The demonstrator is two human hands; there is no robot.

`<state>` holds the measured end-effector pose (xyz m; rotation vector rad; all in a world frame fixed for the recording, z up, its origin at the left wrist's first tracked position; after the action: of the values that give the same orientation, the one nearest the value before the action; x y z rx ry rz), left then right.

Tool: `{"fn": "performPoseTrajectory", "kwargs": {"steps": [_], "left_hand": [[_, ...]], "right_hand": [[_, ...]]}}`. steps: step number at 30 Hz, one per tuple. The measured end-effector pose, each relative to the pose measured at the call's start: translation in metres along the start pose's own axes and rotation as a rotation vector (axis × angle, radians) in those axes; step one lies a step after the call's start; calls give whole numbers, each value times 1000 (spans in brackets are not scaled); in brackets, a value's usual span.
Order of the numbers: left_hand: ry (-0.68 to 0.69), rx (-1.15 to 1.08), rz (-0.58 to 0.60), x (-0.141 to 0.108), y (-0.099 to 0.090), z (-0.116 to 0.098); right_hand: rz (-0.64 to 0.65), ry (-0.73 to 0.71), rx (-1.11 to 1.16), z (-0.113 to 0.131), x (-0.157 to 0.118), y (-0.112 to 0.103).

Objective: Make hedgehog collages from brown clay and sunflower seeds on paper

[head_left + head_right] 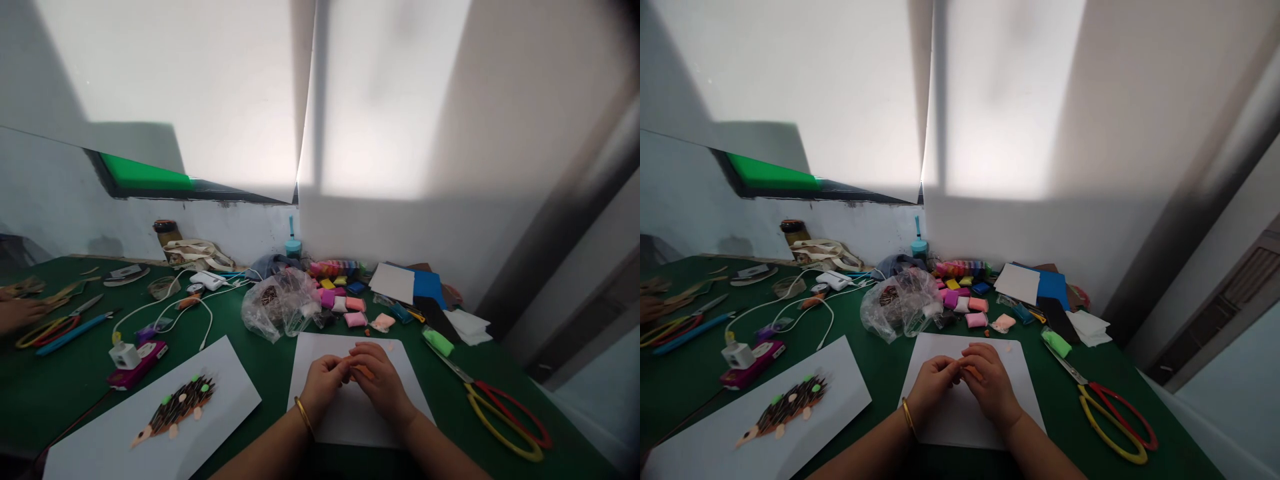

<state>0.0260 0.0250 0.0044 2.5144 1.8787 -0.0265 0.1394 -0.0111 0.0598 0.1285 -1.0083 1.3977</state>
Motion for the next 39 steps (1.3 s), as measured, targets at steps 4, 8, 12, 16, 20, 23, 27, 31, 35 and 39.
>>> {"fn": "performPoseTrajectory", "kwargs": {"steps": [4, 8, 12, 16, 20, 23, 27, 31, 35, 39], "left_hand": [[-10, -12, 8, 0, 0, 0], [-2, -16, 12, 1, 0, 2], [28, -30, 32, 1, 2, 2], [36, -101, 19, 1, 2, 3], [20, -39, 0, 1, 0, 4], [5, -23, -7, 2, 0, 5], [8, -23, -8, 3, -1, 6], [35, -83, 6, 3, -1, 3], [31, -93, 16, 3, 0, 5], [20, -157, 11, 3, -1, 5]], "right_hand": [[-2, -13, -3, 1, 0, 0], [0, -2, 5, 1, 0, 0], [-38, -1, 9, 3, 1, -4], [-52, 9, 12, 4, 1, -6], [-40, -4, -1, 5, 1, -5], [-25, -4, -11, 6, 1, -4], [-42, -12, -18, 7, 2, -5], [-87, 4, -33, 4, 1, -10], [-95, 5, -49, 2, 0, -11], [-67, -3, -62, 5, 0, -7]]}}
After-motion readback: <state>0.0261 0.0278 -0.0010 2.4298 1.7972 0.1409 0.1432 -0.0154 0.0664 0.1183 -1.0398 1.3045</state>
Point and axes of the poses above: each hand's wrist, its own x-axis towards the middle knuckle, its own y-axis out of the palm, z = x × y, the point moved 10 cm from there along x, towards the middle knuckle, and after that the axes turned 2 degrees about x, right-handed, at the moved point
